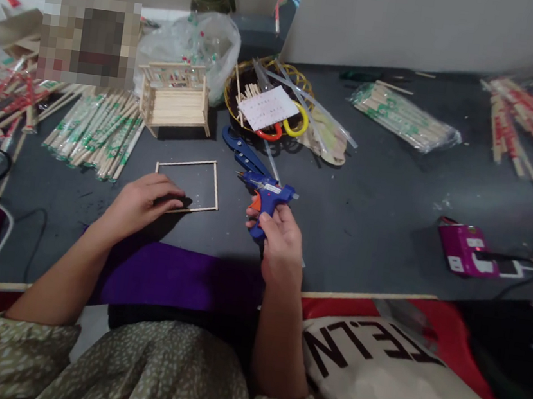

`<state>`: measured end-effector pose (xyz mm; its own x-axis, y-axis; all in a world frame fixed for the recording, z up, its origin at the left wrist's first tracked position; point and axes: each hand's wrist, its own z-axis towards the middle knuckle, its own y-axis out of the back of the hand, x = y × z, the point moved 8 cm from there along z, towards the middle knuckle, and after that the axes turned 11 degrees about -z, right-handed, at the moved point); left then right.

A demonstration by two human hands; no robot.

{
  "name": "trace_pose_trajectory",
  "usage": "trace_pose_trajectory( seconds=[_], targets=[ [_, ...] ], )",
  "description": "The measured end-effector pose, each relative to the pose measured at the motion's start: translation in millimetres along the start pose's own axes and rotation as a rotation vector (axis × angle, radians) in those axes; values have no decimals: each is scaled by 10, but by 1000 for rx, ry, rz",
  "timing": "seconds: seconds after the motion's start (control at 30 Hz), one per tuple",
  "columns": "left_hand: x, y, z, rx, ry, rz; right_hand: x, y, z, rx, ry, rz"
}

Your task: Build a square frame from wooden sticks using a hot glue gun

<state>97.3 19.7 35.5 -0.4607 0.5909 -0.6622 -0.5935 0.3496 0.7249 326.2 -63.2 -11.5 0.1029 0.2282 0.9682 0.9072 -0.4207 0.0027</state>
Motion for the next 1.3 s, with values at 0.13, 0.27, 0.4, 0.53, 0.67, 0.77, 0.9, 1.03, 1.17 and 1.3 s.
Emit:
trace_pose_trajectory(
  seconds=[0.13, 0.27, 0.4, 0.53, 0.67, 0.77, 0.9, 1.03, 1.17, 1.3],
  targets=[
    [194, 359, -44, -113, 99, -102, -20, 9, 23, -45, -29, 134],
    [249, 348, -91, 59, 128, -98, -35, -46, 37, -30, -55, 188],
    [194, 117, -130, 269, 112, 49, -78, -112, 24, -21, -96, 201],
    [210, -15, -143, 361, 140, 180, -134, -122, -4, -57, -160, 225],
    [226, -2, -130, 349, 125, 202, -160, -123, -24, -59, -187, 249],
    [241, 9, -124, 340, 129, 202, -183, -122, -39, -44, -204, 257],
    [245, 3, -116, 341, 147, 215, -198, -117, -50, -33, -205, 286],
    [247, 11, -116, 336, 148, 203, -183, -123, -27, -19, -182, 332],
    [262, 48, -120, 295, 127, 121, -173, -127, 24, -39, -174, 373],
    [284, 125, -113, 217, 132, 57, -149, -182, 89, -56, -157, 419]
  ],
)
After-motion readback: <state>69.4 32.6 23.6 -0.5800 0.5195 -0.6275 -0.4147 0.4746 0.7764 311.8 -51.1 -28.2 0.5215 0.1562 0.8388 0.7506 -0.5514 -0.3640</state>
